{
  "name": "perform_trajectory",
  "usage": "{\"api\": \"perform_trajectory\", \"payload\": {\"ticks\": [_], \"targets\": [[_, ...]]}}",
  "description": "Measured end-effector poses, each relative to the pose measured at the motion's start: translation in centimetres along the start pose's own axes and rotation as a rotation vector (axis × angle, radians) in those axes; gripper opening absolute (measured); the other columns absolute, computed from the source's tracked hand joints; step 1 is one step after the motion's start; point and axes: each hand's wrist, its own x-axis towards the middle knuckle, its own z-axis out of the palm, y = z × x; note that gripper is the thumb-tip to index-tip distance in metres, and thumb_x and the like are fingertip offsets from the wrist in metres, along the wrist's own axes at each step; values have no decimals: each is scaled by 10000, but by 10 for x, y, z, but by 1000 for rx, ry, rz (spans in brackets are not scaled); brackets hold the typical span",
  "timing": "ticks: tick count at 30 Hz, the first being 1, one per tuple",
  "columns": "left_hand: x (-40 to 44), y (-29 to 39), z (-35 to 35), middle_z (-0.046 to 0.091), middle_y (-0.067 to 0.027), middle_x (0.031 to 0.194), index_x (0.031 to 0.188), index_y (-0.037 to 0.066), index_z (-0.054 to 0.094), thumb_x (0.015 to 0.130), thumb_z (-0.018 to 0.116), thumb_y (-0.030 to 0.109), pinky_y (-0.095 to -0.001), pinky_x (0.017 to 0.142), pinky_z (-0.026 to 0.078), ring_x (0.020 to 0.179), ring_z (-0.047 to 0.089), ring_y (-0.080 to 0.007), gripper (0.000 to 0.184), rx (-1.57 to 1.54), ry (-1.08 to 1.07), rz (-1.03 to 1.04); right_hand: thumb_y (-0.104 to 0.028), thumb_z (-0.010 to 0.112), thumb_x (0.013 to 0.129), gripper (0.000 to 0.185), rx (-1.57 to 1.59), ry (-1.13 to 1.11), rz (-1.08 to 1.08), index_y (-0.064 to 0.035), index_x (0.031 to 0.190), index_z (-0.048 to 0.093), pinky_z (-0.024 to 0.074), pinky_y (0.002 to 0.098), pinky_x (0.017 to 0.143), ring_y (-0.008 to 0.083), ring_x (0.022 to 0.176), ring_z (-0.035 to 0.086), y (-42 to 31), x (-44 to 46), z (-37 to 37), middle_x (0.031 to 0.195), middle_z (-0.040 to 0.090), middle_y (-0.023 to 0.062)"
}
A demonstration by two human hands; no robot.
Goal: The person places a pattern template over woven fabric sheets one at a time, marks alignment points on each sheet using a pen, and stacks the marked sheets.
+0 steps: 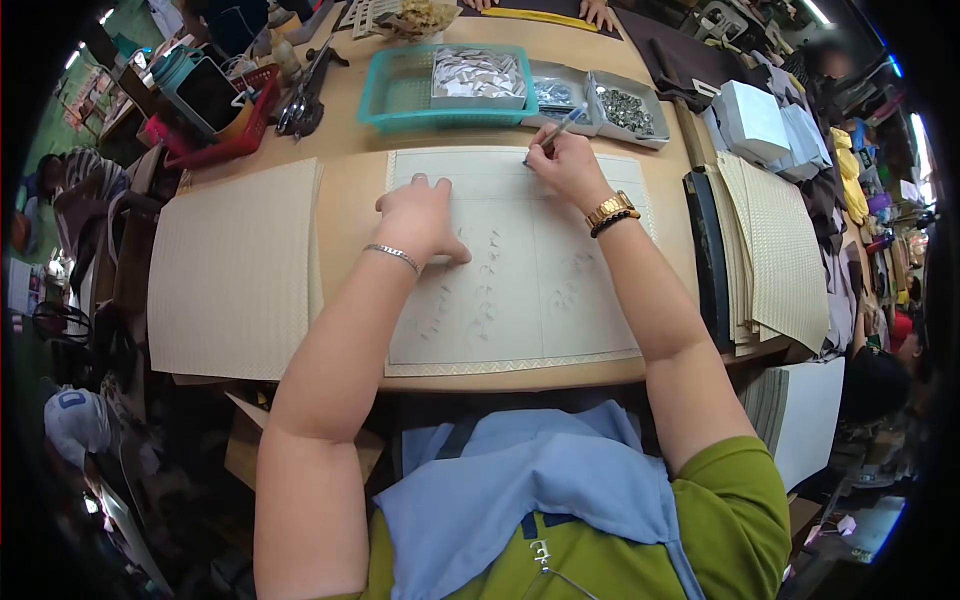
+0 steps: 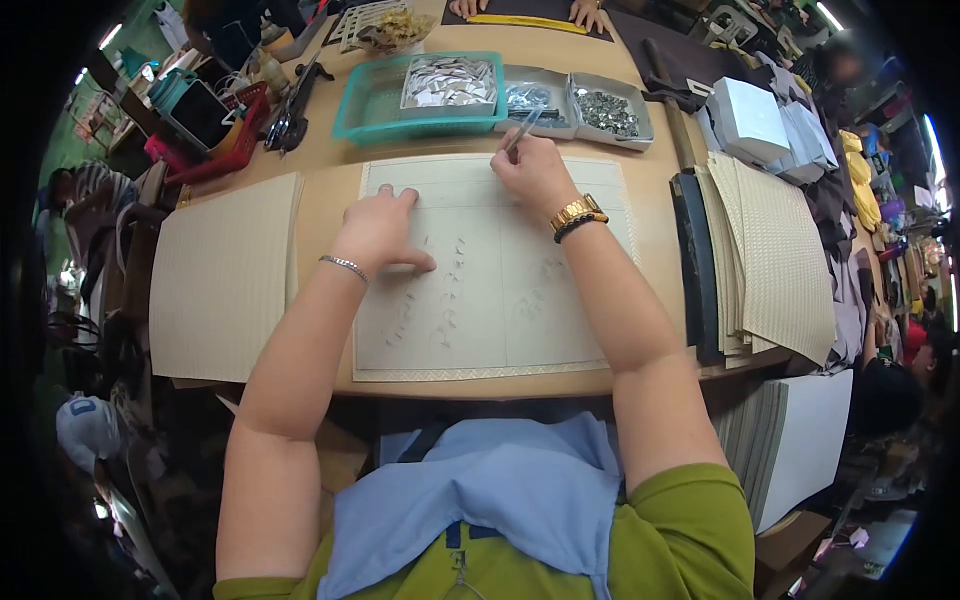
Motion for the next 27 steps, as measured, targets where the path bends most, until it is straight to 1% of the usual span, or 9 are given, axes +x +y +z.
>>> {"api": "perform_trajectory", "payload": {"ticks": [5, 8, 11, 20, 26, 27], "targets": [[1, 2, -3, 560, -165, 1230, 1318, 104, 507, 497, 840, 574, -421, 835, 555, 1062, 635, -306, 1003, 16, -22, -15, -203, 611, 835, 181, 47, 3, 9, -23, 843, 619, 483, 338, 605, 214, 591, 599, 3, -2, 1, 649, 626, 128], [1, 3, -5, 561, -167, 1227, 1318, 102, 510, 498, 834, 569, -419, 837, 557, 1061, 635, -307, 998, 16, -41, -20, -204, 608, 842, 190, 43, 7, 63, -14, 852, 611, 483, 332, 609, 203, 606, 604, -4, -3, -4, 647, 623, 123], [3, 1, -1, 562, -170, 1226, 1318, 99, 511, 503, 831, 563, -417, 841, 556, 1057, 637, -311, 991, 9, -20, -11, -201, 607, 845, 190, 68, 111, 36, -13, 867, 607, 483, 329, 612, 204, 612, 604, 6, -5, -5, 656, 628, 119], [2, 0, 1, 565, -177, 1211, 1312, 94, 512, 509, 837, 560, -420, 850, 553, 1041, 636, -332, 985, -17, -5, -3, -195, 621, 840, 188, -16, 55, 9, -12, 881, 610, 493, 328, 621, 195, 619, 609, 7, -7, -4, 672, 636, 115], [3, 0, 3, 567, -173, 1213, 1312, 94, 519, 508, 845, 558, -418, 867, 546, 1042, 636, -333, 983, -13, -6, -7, -196, 626, 832, 186, -1, 50, 0, -16, 878, 616, 500, 326, 634, 209, 624, 617, 3, -8, -4, 688, 648, 128], [3, 0, 3, 567, -174, 1213, 1311, 95, 520, 509, 845, 558, -418, 868, 545, 1042, 637, -334, 981, -13, -7, -6, -200, 628, 830, 190, -28, 14, 35, -15, 872, 614, 502, 328, 639, 208, 623, 617, 3, -7, -6, 690, 650, 129]]}}
